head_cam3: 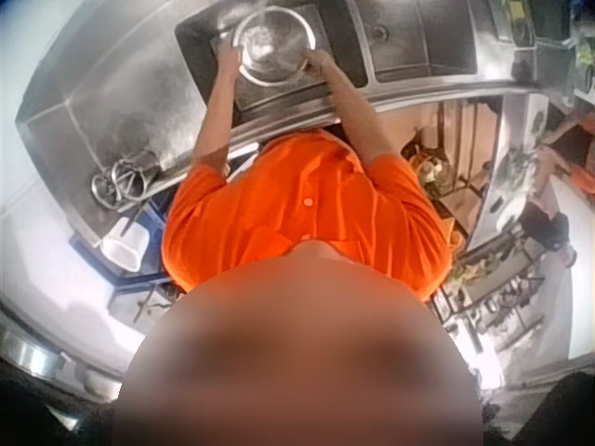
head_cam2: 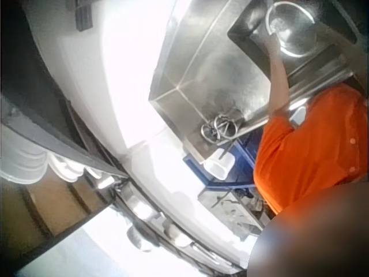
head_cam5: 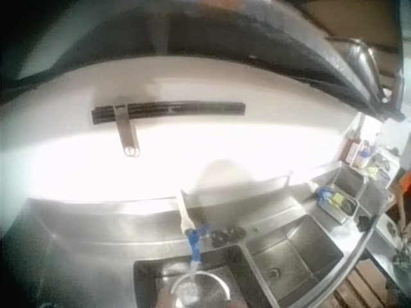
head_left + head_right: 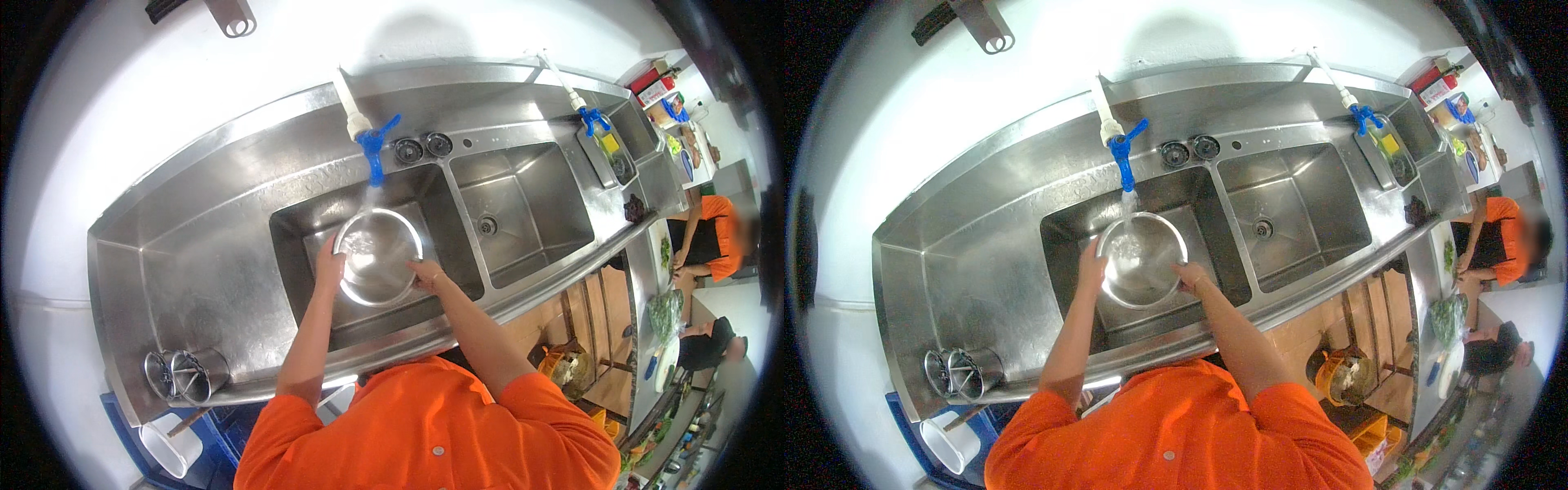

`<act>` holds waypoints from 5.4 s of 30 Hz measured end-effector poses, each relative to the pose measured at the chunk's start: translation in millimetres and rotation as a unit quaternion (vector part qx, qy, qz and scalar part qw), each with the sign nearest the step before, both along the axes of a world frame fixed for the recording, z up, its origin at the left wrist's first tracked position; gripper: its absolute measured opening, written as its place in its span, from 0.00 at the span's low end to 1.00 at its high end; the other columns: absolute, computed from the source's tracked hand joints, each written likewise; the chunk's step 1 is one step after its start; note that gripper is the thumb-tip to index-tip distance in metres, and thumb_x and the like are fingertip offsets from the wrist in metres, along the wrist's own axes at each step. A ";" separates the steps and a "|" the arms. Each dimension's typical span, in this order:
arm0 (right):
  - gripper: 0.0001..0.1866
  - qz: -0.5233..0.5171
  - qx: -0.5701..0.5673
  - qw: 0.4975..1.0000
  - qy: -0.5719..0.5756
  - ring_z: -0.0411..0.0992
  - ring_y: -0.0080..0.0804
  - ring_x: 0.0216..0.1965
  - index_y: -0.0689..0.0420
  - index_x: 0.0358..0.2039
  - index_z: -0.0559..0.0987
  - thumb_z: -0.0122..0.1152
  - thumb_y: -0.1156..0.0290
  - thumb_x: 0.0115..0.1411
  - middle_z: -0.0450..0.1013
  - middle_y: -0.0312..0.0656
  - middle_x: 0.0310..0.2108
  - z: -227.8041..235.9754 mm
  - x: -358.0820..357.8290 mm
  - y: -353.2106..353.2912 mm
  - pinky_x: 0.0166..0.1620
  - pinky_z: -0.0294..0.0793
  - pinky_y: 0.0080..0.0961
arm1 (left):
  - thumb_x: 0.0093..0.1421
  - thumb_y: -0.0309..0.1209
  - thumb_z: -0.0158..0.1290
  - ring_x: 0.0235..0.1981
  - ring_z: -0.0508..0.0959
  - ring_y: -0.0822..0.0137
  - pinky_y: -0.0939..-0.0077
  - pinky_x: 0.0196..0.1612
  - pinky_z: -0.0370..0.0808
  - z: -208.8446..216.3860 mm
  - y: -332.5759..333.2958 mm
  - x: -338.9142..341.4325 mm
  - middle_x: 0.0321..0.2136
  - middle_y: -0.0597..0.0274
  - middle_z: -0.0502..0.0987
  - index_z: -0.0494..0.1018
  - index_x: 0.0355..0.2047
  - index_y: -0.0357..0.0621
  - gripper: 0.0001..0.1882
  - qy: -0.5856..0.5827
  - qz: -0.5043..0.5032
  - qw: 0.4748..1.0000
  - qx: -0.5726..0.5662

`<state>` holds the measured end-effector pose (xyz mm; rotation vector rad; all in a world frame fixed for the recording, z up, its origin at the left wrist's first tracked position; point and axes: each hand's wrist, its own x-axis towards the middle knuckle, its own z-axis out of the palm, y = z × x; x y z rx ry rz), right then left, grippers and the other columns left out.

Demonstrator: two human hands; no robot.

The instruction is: The person washes a metal bowl in a sink, then moves to a counter to prepare a sauce. They place the bowl on a digital scale and pour oyster sauce and a dark liquid from large plastic jugs into it. The person handles the jugs and lids, and places the filled bowl on the scale.

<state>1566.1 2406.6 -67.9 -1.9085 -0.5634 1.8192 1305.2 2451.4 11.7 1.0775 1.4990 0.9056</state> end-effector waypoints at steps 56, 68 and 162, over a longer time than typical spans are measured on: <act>0.31 0.048 0.039 0.961 0.271 0.78 0.52 0.45 0.68 0.60 0.64 0.63 0.68 0.60 0.75 0.55 0.48 46.4 -26.4 38.2 0.42 0.82 0.52 | 0.52 0.12 0.41 0.58 0.74 0.47 0.62 0.64 0.66 38.8 -24.3 -14.0 0.55 0.43 0.74 0.66 0.61 0.33 0.33 -0.092 0.235 0.958 0.134; 0.25 0.015 0.228 0.973 -0.020 0.76 0.40 0.28 0.66 0.54 0.70 0.54 0.77 0.53 0.72 0.47 0.36 82.4 -2.6 43.8 0.29 0.87 0.36 | 0.68 0.40 0.46 0.66 0.63 0.50 0.55 0.70 0.56 -25.1 -31.3 73.0 0.60 0.51 0.71 0.69 0.59 0.37 0.24 0.313 -0.341 0.879 0.110; 0.17 0.158 0.057 0.965 0.201 0.78 0.46 0.46 0.66 0.47 0.72 0.54 0.82 0.56 0.75 0.51 0.48 -40.9 143.9 13.1 0.45 0.85 0.41 | 0.65 0.24 0.43 0.35 0.81 0.67 0.72 0.40 0.77 -154.3 -825.7 364.7 0.34 0.59 0.82 0.75 0.41 0.38 0.11 0.037 0.557 0.737 -0.382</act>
